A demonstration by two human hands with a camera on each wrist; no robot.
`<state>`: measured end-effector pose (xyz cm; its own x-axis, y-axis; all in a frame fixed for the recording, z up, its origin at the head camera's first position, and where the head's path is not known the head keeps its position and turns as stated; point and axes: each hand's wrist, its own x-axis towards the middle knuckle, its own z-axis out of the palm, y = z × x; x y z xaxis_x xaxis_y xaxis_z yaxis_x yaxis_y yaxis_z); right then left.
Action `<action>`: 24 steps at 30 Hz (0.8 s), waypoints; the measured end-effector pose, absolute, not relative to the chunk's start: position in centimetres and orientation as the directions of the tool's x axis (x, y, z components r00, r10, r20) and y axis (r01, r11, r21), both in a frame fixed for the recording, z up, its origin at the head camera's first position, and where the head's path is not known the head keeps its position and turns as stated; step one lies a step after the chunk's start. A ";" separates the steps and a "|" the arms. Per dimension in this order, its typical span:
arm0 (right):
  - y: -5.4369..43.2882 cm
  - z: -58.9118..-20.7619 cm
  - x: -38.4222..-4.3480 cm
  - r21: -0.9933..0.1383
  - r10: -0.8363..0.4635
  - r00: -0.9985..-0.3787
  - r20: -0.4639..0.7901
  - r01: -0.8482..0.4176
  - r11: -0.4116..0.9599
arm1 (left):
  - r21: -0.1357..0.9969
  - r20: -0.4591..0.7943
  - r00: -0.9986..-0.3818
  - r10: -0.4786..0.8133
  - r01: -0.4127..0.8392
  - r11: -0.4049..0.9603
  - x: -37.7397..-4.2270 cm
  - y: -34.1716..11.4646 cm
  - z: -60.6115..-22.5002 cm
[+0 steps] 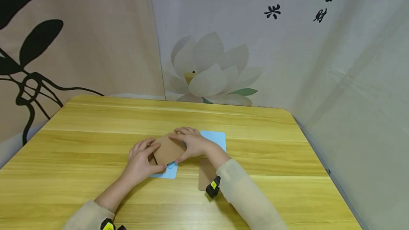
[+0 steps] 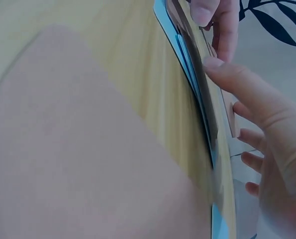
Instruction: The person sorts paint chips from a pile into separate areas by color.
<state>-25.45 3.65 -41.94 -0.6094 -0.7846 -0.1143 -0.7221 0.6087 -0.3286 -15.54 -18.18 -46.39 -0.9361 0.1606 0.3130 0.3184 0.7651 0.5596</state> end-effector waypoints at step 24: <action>8.7 -41.7 -21.9 -0.324 -0.767 -0.641 0.033 -0.733 0.598 | 0.572 0.342 -0.885 0.316 0.463 0.677 -15.0 -16.4 -45.8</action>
<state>-21.94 8.73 -41.66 -0.6406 -0.7672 0.0333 -0.7332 0.5981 -0.3237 -15.05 -16.42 -45.76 -0.8849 0.3164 0.3418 0.4631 0.6768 0.5723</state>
